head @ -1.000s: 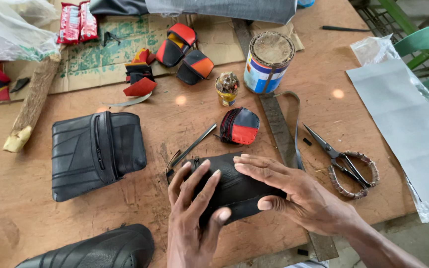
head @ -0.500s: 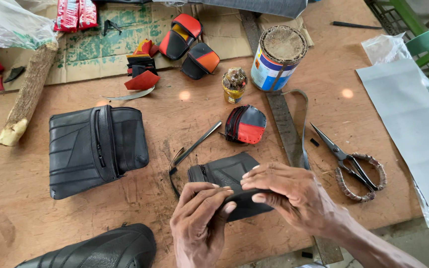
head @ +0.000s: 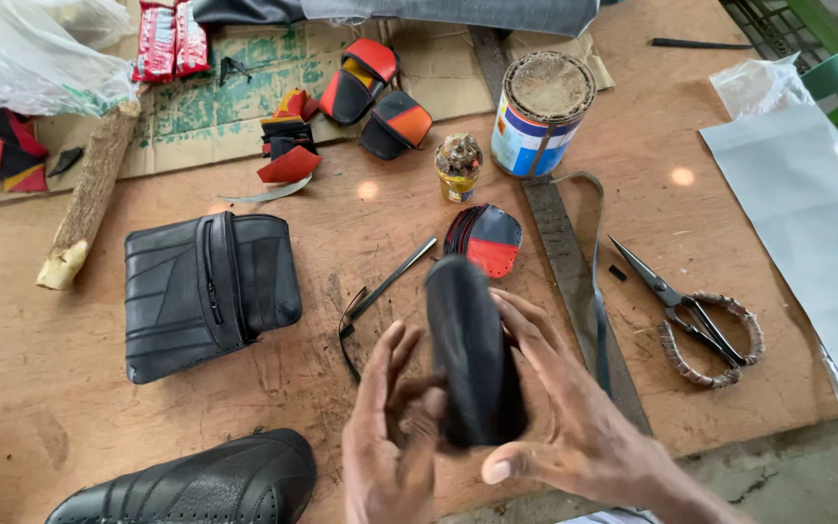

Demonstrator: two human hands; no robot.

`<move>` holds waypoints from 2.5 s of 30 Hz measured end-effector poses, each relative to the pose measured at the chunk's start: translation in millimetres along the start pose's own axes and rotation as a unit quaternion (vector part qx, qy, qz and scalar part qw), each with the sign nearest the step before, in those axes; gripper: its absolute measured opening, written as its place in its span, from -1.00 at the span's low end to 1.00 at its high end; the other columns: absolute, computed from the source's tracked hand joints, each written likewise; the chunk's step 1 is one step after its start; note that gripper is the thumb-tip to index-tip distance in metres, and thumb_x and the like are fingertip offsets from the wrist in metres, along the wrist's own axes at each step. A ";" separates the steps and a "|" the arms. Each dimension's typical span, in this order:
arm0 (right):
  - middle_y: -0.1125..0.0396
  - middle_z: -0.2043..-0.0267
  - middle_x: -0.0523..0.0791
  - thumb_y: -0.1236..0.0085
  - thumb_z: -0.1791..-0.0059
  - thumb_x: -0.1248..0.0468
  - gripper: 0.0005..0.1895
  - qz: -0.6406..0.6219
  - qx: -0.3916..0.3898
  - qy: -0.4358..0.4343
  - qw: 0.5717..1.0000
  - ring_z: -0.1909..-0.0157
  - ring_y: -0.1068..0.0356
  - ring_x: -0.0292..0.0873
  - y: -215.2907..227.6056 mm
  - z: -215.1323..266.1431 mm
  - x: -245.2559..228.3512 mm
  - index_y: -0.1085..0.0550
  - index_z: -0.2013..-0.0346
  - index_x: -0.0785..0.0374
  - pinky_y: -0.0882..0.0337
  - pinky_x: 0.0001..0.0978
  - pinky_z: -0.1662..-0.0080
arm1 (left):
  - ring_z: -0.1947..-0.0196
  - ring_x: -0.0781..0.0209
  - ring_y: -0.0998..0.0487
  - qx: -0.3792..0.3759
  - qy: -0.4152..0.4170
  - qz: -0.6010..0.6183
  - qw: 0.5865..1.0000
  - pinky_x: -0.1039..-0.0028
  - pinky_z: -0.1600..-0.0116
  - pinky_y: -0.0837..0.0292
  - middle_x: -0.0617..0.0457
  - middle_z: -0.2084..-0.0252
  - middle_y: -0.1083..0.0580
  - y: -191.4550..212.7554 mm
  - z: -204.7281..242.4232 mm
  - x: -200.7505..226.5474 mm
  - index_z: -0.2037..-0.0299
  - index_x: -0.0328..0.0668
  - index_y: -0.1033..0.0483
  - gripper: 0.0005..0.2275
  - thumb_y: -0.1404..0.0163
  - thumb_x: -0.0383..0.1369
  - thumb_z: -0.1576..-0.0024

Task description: The person assembles a black leather pouch by inserting a strip of material into a seam, trimming the excess with scissors, and adjusting the pouch's shape. The person also handles a red and black pouch and a larger black bag on the workbench.

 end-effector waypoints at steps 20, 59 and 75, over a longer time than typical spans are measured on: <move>-0.18 -0.46 -0.09 -0.40 0.25 0.02 -0.15 0.079 -0.082 0.023 0.993 -0.58 0.06 0.02 57.1 -18.2 19.0 -0.39 -0.30 0.16 -0.03 0.02 -0.45 | -0.17 -0.14 -0.53 -0.106 -0.282 -0.304 0.904 0.20 -0.23 -0.41 -0.18 -0.26 -0.47 -49.3 -17.9 77.7 -0.18 -0.20 -0.52 -0.52 -0.27 -0.30 -0.03; -0.37 -0.28 -0.01 -0.27 0.03 0.36 -0.47 0.162 0.099 0.215 0.958 -0.27 -0.40 -0.06 63.8 -32.8 17.7 -0.39 -0.23 0.22 -0.46 -0.24 -0.20 | -0.09 0.24 -0.49 -0.037 -0.198 0.014 0.979 0.45 -0.19 -0.40 -0.04 -0.11 -0.46 -20.9 -49.8 58.1 -0.09 -0.27 -0.40 -0.60 -0.23 -0.30 -0.12; -0.51 0.12 -0.12 -0.28 0.02 0.23 -0.70 0.060 0.158 0.160 0.973 0.16 -0.60 -0.26 79.1 -4.1 -1.3 -0.52 0.00 0.17 -0.60 -0.45 0.19 | -0.15 -0.04 -0.60 -0.127 -0.080 0.132 0.980 0.21 -0.29 -0.48 -0.25 -0.09 -0.57 -31.8 -30.0 36.1 0.01 -0.35 -0.55 -0.40 -0.48 -0.31 0.26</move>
Point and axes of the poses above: each hand's wrist, its own z-axis away from the middle knuckle, its own y-axis out of the back of the hand, x = y × z, the point moved 9 cm from there along -z, towards the middle knuckle
